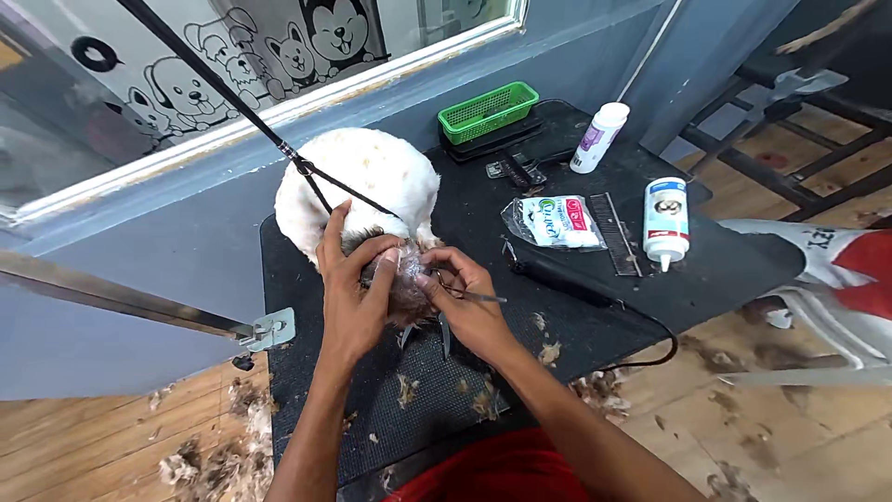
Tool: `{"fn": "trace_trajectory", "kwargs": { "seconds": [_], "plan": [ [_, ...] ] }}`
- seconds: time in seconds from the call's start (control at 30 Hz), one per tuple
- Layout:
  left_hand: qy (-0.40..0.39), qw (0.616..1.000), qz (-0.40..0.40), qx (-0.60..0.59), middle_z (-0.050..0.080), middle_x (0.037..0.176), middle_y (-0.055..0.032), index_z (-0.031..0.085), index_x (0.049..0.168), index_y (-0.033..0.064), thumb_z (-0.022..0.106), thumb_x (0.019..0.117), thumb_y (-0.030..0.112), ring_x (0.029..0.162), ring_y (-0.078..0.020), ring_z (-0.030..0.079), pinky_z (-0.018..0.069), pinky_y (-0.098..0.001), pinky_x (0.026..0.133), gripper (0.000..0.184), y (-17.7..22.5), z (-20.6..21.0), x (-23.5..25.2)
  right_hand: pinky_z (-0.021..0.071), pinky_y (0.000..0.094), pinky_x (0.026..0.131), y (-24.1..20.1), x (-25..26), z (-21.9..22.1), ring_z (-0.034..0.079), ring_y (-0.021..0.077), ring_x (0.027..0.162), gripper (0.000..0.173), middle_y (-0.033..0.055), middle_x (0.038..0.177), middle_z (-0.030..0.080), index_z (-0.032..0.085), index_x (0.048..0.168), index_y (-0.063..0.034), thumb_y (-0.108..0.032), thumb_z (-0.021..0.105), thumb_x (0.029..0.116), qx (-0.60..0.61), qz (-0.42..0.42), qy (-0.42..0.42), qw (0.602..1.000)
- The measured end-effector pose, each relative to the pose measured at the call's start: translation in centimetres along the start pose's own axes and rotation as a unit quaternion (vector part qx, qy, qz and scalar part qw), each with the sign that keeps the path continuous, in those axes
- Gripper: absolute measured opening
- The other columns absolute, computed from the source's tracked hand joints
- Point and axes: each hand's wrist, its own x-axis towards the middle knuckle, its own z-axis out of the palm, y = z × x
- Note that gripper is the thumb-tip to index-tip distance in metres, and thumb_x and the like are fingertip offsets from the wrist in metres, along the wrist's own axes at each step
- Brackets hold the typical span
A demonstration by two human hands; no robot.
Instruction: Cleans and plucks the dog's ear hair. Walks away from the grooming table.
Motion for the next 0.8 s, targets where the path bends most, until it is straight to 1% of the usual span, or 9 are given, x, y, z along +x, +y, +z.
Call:
{"fn": "trace_trajectory", "kwargs": {
  "seconds": [0.07,0.17,0.27,0.33,0.37,0.47,0.57,0.67,0.8],
  "plan": [
    [0.021,1.0,0.014,-0.008,0.027,0.167,-0.0028,0.077,0.117,0.0332,0.052,0.1016,0.03,0.153,-0.0254,0.024,0.0264,-0.0515,0.121,0.029,-0.1,0.2,0.3,0.0499,0.0237,0.051,0.5,-0.3,0.3,0.056,0.0136,0.059,0.02,0.0079,0.09,0.065,0.065,0.117,-0.0075,-0.006,0.068,0.0971,-0.005,-0.003,0.01,1.0],
    [0.04,0.998,0.029,-0.029,0.03,0.165,-0.0061,0.08,0.107,0.0286,0.05,0.0982,0.014,0.15,-0.0259,0.029,0.0271,-0.0482,0.12,0.035,-0.2,0.5,0.4,0.0533,0.0224,0.06,1.3,-0.4,0.7,0.06,0.0115,0.072,0.011,0.0056,0.107,0.066,0.068,0.107,-0.0057,-0.004,0.068,0.0962,-0.006,-0.035,0.015,0.999],
    [0.019,1.0,0.02,0.006,0.023,0.168,-0.0032,0.079,0.105,0.0303,0.05,0.0982,0.034,0.149,-0.0261,0.028,0.0292,-0.0491,0.115,0.03,-0.3,0.5,0.1,0.0554,0.0224,0.067,1.7,-0.6,0.6,0.063,0.0113,0.084,0.008,0.0071,0.118,0.065,0.071,0.102,-0.0032,-0.003,0.067,0.095,-0.014,-0.066,0.005,0.998],
    [0.022,0.999,0.018,0.046,0.024,0.168,-0.0016,0.078,0.105,0.0341,0.069,0.088,0.058,0.149,-0.0273,0.028,0.0348,-0.0511,0.112,0.031,-0.3,0.6,0.0,0.0575,0.0232,0.066,1.4,-0.8,-0.1,0.064,0.0116,0.082,0.019,0.0077,0.122,0.064,0.073,0.108,-0.002,0.003,0.063,0.0933,-0.011,-0.058,-0.015,0.998],
    [0.025,0.998,0.02,0.061,0.023,0.168,-0.0013,0.077,0.105,0.0349,0.076,0.0817,0.061,0.149,-0.0277,0.027,0.0363,-0.0514,0.112,0.035,-0.4,0.8,-0.1,0.0579,0.0235,0.062,1.2,-0.7,-0.4,0.065,0.0114,0.077,0.024,0.0086,0.122,0.065,0.073,0.109,-0.001,0.006,0.059,0.0918,-0.005,-0.054,-0.014,0.998],
    [0.019,0.997,0.025,0.068,0.022,0.168,-0.0017,0.076,0.105,0.0352,0.082,0.0764,0.05,0.151,-0.0277,0.025,0.0352,-0.0514,0.113,0.033,-0.3,1.0,0.1,0.056,0.0238,0.054,0.1,-0.1,-1.2,0.062,0.0114,0.064,0.023,0.0076,0.112,0.067,0.071,0.115,-0.0032,0.001,0.057,0.0976,-0.042,-0.069,0.024,0.996],
    [0.01,0.997,0.016,0.072,0.02,0.168,-0.0007,0.076,0.105,0.0363,0.082,0.0734,0.047,0.15,-0.0278,0.025,0.0364,-0.052,0.111,0.034,-0.1,1.0,0.1,0.0541,0.0215,0.06,-1.1,1.1,-1.8,0.062,0.0083,0.073,0.027,0.0059,0.11,0.068,0.069,0.125,-0.0038,-0.009,0.067,0.0983,-0.139,-0.141,0.017,0.98],
    [0.005,0.997,0.007,0.081,0.019,0.168,-0.0018,0.076,0.107,0.0341,0.082,0.0682,0.044,0.149,-0.0283,0.026,0.0384,-0.0517,0.108,0.041,0.1,0.9,0.3,0.06,0.026,0.087,-1.5,2.7,-1.6,0.071,0.0122,0.098,0.025,0.0111,0.111,0.073,0.074,0.117,0.0007,-0.006,0.072,0.0934,-0.226,-0.257,-0.02,0.939],
    [-0.006,0.996,-0.002,0.089,0.016,0.169,-0.0021,0.075,0.106,0.036,0.083,0.0665,0.043,0.148,-0.0292,0.026,0.0394,-0.052,0.106,0.041,0.2,0.6,0.5,0.0611,0.026,0.081,-1.8,3.7,-1.2,0.072,0.0116,0.088,0.01,0.0098,0.096,0.076,0.077,0.098,0.0011,-0.001,0.069,0.0933,-0.211,-0.293,-0.039,0.932]
  ]
}}
